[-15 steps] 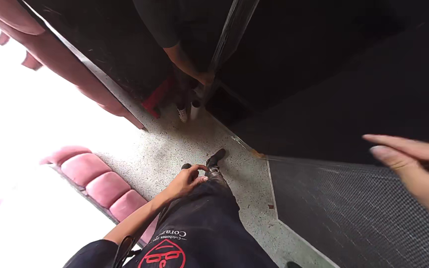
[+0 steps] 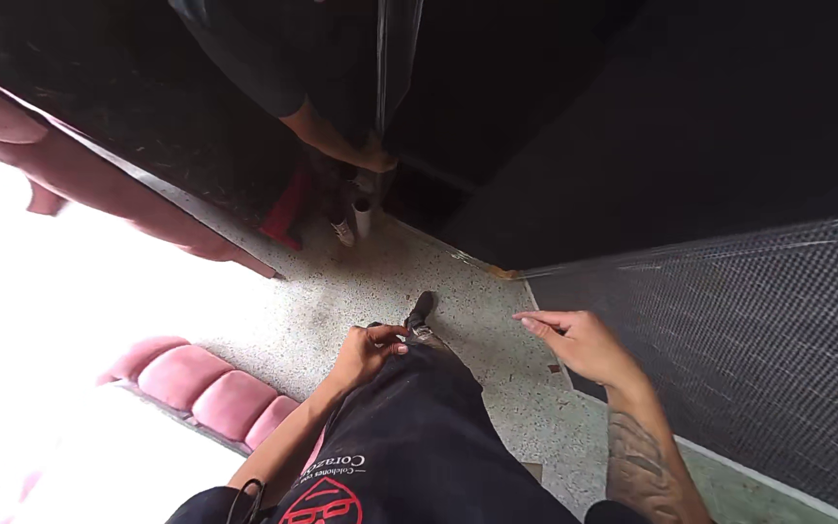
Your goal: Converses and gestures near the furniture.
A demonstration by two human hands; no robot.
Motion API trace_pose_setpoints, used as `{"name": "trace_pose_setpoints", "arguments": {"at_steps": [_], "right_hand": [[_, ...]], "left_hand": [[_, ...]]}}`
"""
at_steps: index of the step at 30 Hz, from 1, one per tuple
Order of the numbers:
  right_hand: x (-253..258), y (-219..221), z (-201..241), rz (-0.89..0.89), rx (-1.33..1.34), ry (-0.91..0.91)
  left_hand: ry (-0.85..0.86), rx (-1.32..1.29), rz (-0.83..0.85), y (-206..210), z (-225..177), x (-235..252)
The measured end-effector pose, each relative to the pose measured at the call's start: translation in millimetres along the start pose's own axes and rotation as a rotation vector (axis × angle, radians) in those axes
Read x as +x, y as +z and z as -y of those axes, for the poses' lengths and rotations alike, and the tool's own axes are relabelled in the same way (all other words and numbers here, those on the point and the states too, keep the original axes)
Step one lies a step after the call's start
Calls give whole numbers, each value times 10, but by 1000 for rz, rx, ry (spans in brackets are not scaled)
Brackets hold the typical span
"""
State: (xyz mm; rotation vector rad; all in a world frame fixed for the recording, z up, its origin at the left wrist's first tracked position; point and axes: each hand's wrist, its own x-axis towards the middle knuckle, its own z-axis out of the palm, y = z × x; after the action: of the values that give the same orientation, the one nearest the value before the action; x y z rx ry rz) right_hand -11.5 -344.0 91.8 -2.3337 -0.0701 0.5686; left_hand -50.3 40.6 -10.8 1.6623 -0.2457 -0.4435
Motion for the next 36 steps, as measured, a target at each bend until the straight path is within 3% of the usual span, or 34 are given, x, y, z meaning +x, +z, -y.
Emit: {"name": "trace_pose_setpoints", "arguments": {"at_steps": [7, 13, 19, 24, 31, 36], "right_hand": [[-52, 663, -274, 30, 327, 185], [54, 890, -239, 106, 175, 141], [161, 920, -263, 90, 122, 112], [266, 1007, -322, 144, 99, 105], [385, 1202, -302, 215, 117, 101], [390, 1268, -391, 253, 106, 121]], "left_hand": [[143, 137, -76, 120, -17, 120], [87, 124, -123, 212, -125, 229], [-8, -47, -54, 241, -244, 321], [2, 116, 7, 255, -229, 337], [-65, -70, 66, 301, -250, 362], [-115, 19, 65, 314, -284, 357]]}}
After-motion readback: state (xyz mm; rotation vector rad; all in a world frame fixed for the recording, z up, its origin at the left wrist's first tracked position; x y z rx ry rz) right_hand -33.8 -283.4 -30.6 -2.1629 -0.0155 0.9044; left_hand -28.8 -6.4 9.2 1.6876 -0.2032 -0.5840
